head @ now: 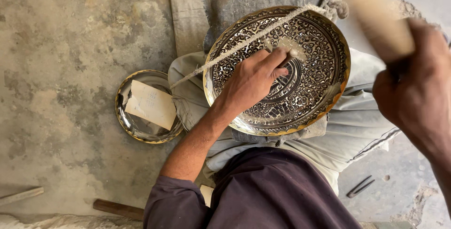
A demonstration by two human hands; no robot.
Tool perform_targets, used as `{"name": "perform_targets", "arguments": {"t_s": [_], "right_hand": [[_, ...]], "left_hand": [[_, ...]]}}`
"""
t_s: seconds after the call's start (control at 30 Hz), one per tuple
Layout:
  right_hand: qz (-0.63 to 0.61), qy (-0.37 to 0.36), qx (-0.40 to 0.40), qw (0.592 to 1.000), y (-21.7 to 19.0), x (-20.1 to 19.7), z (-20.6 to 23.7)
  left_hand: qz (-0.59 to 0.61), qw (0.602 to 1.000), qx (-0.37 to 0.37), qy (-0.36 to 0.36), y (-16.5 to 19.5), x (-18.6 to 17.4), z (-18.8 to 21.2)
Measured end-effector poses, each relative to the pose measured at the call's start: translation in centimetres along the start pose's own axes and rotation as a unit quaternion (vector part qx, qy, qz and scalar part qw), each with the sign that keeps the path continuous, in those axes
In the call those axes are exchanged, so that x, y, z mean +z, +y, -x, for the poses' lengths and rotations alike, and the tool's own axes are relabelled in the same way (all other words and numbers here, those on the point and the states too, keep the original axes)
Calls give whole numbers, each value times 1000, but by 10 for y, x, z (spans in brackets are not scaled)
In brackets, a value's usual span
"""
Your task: The person sits on the floor with an engraved brass plate on their lap and hammers a small punch against the plate's surface using a wooden mallet, repositioning the punch by hand between strikes to work the decorative pattern across the plate.
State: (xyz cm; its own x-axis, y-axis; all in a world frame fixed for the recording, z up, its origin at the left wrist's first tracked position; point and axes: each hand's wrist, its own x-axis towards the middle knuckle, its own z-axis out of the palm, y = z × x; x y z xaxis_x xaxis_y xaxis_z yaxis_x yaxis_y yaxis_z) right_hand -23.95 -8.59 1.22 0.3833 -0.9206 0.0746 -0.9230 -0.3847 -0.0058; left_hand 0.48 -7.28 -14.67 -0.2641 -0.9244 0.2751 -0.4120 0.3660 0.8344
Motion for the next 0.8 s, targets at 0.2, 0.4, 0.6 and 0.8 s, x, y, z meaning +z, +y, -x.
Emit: {"name": "perform_targets", "arguments": {"t_s": [0.2,0.4,0.6,0.8], "right_hand": [[-2,-35,12,999,5,10,-2],[-33,22,-21,999,27,18,14],[-60,17,11,998,15,22,10],[-90,31,49,994,-8,2,-2]], "left_hand": [[-4,1000,-11,-1,0,3,0],[-2,1000,-20,9,3,0,5],[6,999,-15,36,1,3,8],[-6,999,-20,38,0,3,10]]}}
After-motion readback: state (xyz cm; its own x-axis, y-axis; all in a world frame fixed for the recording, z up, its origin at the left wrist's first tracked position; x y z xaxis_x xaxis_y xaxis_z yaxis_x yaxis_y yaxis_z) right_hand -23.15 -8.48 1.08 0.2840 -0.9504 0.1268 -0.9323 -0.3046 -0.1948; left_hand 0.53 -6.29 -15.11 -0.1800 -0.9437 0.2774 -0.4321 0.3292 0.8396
